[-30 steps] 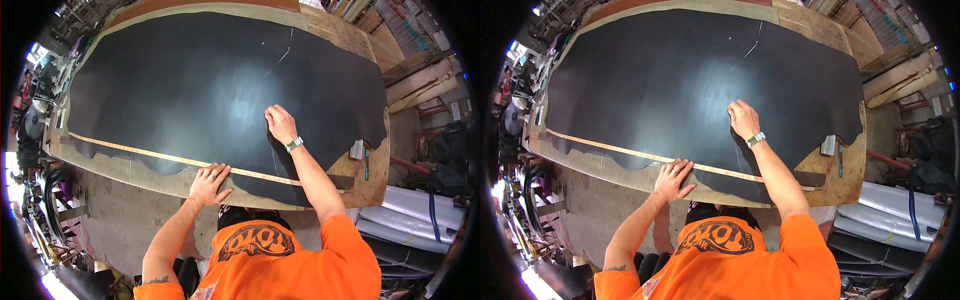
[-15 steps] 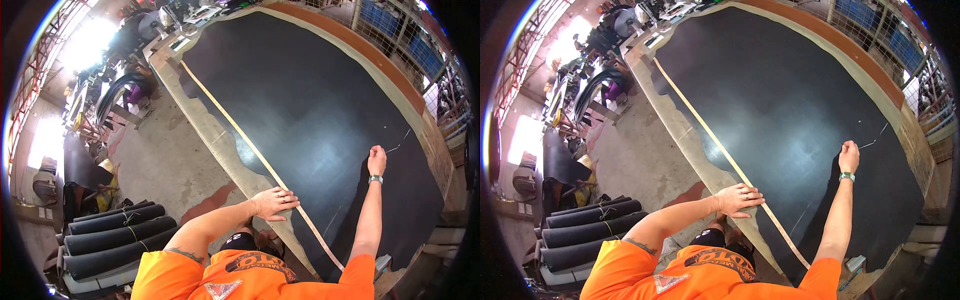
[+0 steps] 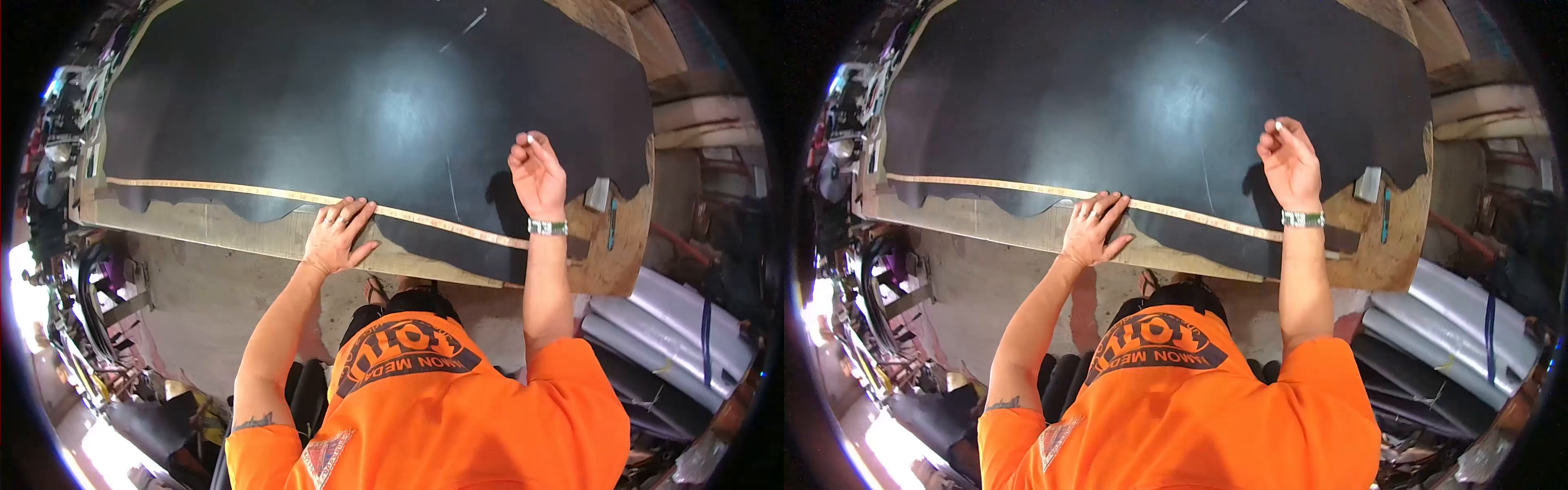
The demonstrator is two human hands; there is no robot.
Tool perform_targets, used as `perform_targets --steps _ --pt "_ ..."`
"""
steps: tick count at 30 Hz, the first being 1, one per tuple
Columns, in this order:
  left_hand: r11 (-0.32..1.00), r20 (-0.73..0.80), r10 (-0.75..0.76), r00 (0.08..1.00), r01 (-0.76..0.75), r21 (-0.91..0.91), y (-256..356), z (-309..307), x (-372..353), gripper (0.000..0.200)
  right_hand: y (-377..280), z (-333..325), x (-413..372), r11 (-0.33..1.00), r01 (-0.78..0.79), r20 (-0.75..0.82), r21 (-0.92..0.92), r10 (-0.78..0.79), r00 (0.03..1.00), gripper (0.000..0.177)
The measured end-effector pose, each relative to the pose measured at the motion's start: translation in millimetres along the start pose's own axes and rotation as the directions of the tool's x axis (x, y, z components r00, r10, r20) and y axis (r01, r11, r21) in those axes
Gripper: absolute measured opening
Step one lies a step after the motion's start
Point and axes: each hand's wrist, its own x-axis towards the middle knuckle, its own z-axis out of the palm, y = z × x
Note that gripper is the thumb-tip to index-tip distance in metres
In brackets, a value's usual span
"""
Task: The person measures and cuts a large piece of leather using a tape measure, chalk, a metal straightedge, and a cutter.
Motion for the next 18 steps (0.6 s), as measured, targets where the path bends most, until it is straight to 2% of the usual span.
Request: perform_targets --steps 4,6,8,10,11,12,14,16,18 --pt "1.000 -0.017 0.012 1.000 -0.013 -0.028 -0.4 5.1 -0.1 0.073 3.7 -2.2 -74.2 0.995 -0.021 -0.062 0.092 0.027 0.998 0.013" --pt "0.999 -0.014 0.011 1.000 -0.012 -0.035 0.2 6.4 -0.3 0.072 11.2 5.7 -101.3 0.999 -0.008 -0.149 0.049 0.015 0.989 0.015" --pt "1.000 -0.006 0.009 1.000 -0.009 -0.020 1.2 8.5 -0.5 0.073 24.1 14.2 -121.4 0.992 0.010 -0.251 -0.124 -0.042 0.967 0.013" --pt "1.000 -0.007 0.018 1.000 -0.018 -0.020 1.0 6.8 -2.1 0.072 41.1 29.5 -137.8 0.908 -0.019 -0.300 -0.417 -0.118 0.947 0.011" --pt "0.999 -0.003 0.028 1.000 -0.028 -0.026 0.5 5.6 -3.0 0.072 52.9 41.5 -142.4 0.752 -0.056 -0.321 -0.657 -0.211 0.923 0.011" --pt "0.999 -0.005 0.036 0.999 -0.037 -0.034 -0.9 5.5 -3.0 0.072 64.1 50.7 -145.7 0.631 -0.106 -0.328 -0.768 -0.245 0.912 0.011" --pt "0.998 -0.020 0.059 0.998 -0.059 -0.038 -5.2 7.5 -4.7 0.070 86.2 57.8 -144.4 0.523 -0.099 -0.282 -0.847 -0.282 0.917 0.011" --pt "0.996 0.001 0.055 0.999 -0.055 -0.067 -8.4 6.3 -4.8 0.069 103.4 67.1 -121.9 0.421 0.001 -0.185 -0.907 -0.400 0.897 0.011" --pt "0.995 -0.004 0.051 0.999 -0.051 -0.089 -11.7 5.7 -1.8 0.067 109.1 72.6 -89.9 0.437 0.013 -0.188 -0.900 -0.414 0.890 0.011"
